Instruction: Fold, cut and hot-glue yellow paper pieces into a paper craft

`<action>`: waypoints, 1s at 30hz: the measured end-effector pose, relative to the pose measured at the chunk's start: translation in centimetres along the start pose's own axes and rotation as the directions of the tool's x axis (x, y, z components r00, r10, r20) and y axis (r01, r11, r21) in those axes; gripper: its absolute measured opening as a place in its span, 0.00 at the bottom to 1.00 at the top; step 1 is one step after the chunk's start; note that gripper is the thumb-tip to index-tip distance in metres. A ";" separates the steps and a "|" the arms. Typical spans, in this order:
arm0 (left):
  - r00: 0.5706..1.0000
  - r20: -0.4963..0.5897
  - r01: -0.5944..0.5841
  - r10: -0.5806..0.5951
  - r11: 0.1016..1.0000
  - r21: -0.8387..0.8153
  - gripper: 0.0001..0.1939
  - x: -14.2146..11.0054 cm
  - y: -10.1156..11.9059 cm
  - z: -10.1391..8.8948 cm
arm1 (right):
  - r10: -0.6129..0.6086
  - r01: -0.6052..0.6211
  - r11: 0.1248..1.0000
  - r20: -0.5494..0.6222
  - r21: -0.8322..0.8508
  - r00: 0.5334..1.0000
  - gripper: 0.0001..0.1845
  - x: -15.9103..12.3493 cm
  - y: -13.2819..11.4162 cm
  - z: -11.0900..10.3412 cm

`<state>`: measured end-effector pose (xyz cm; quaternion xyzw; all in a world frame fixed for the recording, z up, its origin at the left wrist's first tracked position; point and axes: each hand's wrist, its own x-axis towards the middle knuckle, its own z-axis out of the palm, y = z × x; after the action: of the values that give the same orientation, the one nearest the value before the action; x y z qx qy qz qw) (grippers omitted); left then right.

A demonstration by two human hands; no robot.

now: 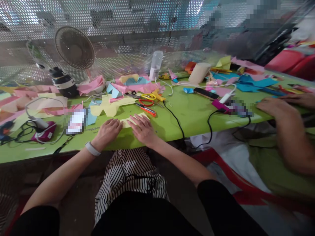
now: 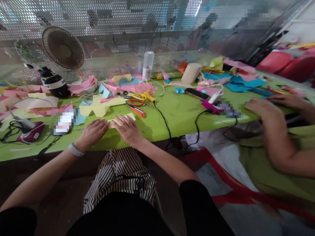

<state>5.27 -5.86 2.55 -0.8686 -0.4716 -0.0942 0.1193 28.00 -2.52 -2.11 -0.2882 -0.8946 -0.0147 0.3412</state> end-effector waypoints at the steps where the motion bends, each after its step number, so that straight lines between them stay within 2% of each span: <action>1: 0.999 0.040 0.003 -0.003 1.000 0.008 0.16 -0.2 -0.1 0.3 | 0.011 -0.011 1.000 0.037 0.001 0.999 0.19 0.5 0.6 0.2; 3: 0.993 0.114 0.019 -0.017 1.000 -0.015 0.16 -0.7 -0.5 0.8 | 0.012 -0.014 1.000 0.114 0.019 0.993 0.15 1.0 1.6 0.6; 5: 0.989 0.141 0.060 -0.047 0.994 -0.086 0.15 -1.2 -0.9 1.1 | 0.001 -0.009 0.999 0.164 0.048 0.986 0.12 1.0 2.4 0.9; 9: 0.990 0.080 0.135 -0.117 0.949 -0.284 0.15 -2.3 -1.8 1.3 | 0.004 -0.029 0.987 0.155 0.156 0.988 0.09 -0.1 3.3 1.2; 12: 0.981 0.050 0.188 -0.185 0.878 -0.441 0.13 -2.9 -2.4 1.3 | 0.045 -0.075 0.968 0.126 0.240 0.991 0.10 -0.7 3.6 1.1; 16: 0.962 0.074 0.252 -0.262 0.750 -0.611 0.13 -3.0 -2.8 1.3 | 0.152 -0.198 0.908 0.151 0.369 0.977 0.08 -0.5 3.9 0.7; 19: 0.942 0.066 0.293 -0.329 0.712 -0.638 0.13 -3.0 -2.9 1.6 | 0.248 -0.315 0.827 0.200 0.466 0.948 0.08 0.0 4.1 0.5; 22: 0.922 0.031 0.319 -0.387 0.711 -0.626 0.13 -2.9 -2.7 2.0 | 0.320 -0.398 0.784 0.238 0.477 0.917 0.11 0.2 4.2 0.6; 25: 0.902 0.007 0.346 -0.432 0.713 -0.610 0.14 -2.8 -2.2 2.3 | 0.361 -0.428 0.805 0.233 0.411 0.903 0.12 0.3 4.3 0.9; 30: 0.873 -0.006 0.389 -0.488 0.703 -0.595 0.13 -3.0 -1.9 2.4 | 0.366 -0.413 0.851 0.198 0.323 0.909 0.15 0.4 4.7 1.4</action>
<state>2.16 -6.54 -0.36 -0.7143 -0.6024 -0.3287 -0.1369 29.41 1.95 -3.75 -0.3970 -0.8250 0.2366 0.3252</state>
